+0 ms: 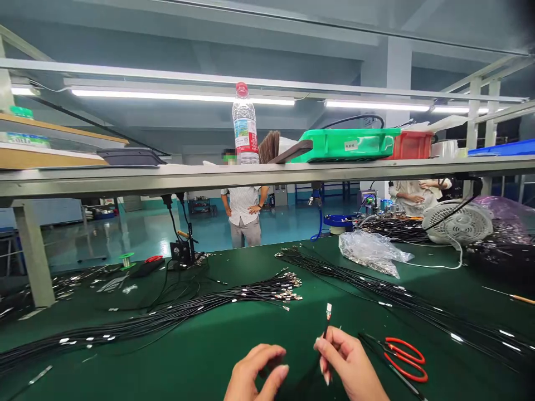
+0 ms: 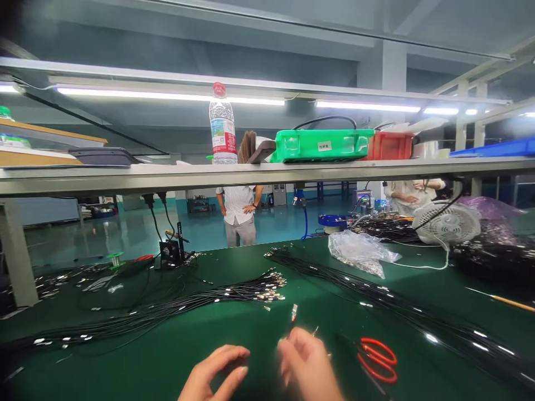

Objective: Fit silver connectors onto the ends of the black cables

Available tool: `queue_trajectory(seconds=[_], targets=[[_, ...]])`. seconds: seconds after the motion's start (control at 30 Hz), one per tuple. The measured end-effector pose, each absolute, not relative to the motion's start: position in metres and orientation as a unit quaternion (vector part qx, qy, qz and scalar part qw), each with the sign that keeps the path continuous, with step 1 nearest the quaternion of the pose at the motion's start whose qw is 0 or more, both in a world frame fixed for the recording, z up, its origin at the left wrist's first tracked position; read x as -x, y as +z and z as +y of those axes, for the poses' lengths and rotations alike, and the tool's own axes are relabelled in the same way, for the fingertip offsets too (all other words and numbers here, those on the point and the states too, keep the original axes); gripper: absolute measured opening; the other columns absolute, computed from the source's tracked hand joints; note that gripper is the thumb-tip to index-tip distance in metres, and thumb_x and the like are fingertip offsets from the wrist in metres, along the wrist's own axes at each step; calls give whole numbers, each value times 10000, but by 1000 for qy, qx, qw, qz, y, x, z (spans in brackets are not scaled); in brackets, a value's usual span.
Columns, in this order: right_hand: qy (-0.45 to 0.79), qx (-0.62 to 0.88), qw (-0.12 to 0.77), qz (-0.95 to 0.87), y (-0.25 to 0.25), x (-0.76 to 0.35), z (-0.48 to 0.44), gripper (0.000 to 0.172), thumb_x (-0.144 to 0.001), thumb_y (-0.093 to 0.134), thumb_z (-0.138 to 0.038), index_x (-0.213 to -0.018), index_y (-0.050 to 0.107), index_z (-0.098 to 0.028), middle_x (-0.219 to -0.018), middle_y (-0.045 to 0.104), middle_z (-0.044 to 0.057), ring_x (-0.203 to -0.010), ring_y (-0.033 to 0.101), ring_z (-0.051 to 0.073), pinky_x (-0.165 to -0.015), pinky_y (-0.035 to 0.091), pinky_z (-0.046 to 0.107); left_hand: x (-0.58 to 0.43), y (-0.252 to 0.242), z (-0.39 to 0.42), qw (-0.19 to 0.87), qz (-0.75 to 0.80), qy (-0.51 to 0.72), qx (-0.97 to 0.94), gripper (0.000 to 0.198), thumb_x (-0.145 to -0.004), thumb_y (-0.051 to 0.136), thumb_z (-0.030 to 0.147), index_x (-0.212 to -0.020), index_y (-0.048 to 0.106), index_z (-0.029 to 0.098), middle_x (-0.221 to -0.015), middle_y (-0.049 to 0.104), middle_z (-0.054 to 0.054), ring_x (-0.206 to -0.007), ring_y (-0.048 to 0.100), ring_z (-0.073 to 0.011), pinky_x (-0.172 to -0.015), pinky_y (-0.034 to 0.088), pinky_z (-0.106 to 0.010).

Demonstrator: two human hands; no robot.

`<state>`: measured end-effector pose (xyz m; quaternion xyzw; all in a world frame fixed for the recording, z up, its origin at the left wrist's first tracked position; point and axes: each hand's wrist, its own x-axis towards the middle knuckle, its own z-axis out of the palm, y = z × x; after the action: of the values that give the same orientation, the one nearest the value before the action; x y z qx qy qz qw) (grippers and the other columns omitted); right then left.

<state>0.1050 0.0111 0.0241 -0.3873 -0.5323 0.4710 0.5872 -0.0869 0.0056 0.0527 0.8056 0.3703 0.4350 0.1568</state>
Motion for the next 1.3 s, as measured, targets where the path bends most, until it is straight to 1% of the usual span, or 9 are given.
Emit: queue_trajectory(seconds=[0.1,0.2,0.3,0.4,0.53,0.67,0.83,1.07,1.3], targets=[[477,373,590,-534,26,-100,7,481,-654,629,-599,-540,435,-174,-446,450,-39,-403,401,90,-432,343,203,52,77,-1,256,392,469,-749,140,-726,585,242,-813,678,186,-795,677,-48,-729,629,-164,-667,503,-197],[489,341,610,-522,31,-93,0,482,-621,631,-634,-585,529,-164,-462,450,-32,-414,405,103,-430,353,212,20,85,-5,296,405,509,-699,146,-665,608,184,-793,676,169,-785,665,-47,-734,615,-175,-674,487,-214],[493,332,622,-509,37,-88,-6,479,-629,631,-624,-732,633,-156,-564,540,13,-516,492,152,-541,432,263,3,82,-3,314,434,534,-655,103,-647,598,159,-726,663,158,-751,658,-44,-723,603,-181,-683,469,-228],[478,339,611,-532,39,-93,-7,423,-691,616,-563,-778,656,-151,-599,561,27,-532,498,155,-586,446,281,1,77,1,354,440,552,-613,84,-656,597,192,-710,643,147,-736,660,-52,-707,600,-188,-678,468,-242],[406,342,628,-568,40,-117,-3,340,-755,587,-486,-819,637,-156,-630,545,22,-552,472,144,-524,408,235,1,72,5,391,406,593,-576,98,-627,630,222,-685,631,142,-693,651,-46,-664,588,-177,-633,465,-229],[354,381,646,-559,45,-134,0,326,-797,536,-463,-924,607,-171,-697,552,26,-597,473,151,-539,403,236,-11,67,3,429,388,607,-545,80,-565,657,204,-586,613,142,-577,600,-14,-554,534,-135,-524,427,-189],[335,408,628,-571,50,-133,-2,278,-785,563,-419,-692,590,-159,-629,505,3,-581,454,136,-512,367,219,-20,58,0,509,367,585,-514,115,-541,674,212,-606,633,128,-518,548,5,-457,466,-96,-432,386,-172],[425,375,650,-506,49,-130,0,263,-798,565,-389,-935,506,-173,-528,405,-65,-474,358,100,-455,307,199,-16,50,6,541,344,558,-527,163,-579,686,247,-683,709,123,-610,592,-30,-488,481,-91,-447,381,-171],[429,364,665,-490,52,-127,-4,260,-782,573,-391,-923,517,-181,-555,422,-57,-496,376,95,-454,320,181,-13,54,4,527,341,551,-550,136,-605,689,243,-680,709,132,-659,607,-42,-561,525,-126,-513,425,-198]])
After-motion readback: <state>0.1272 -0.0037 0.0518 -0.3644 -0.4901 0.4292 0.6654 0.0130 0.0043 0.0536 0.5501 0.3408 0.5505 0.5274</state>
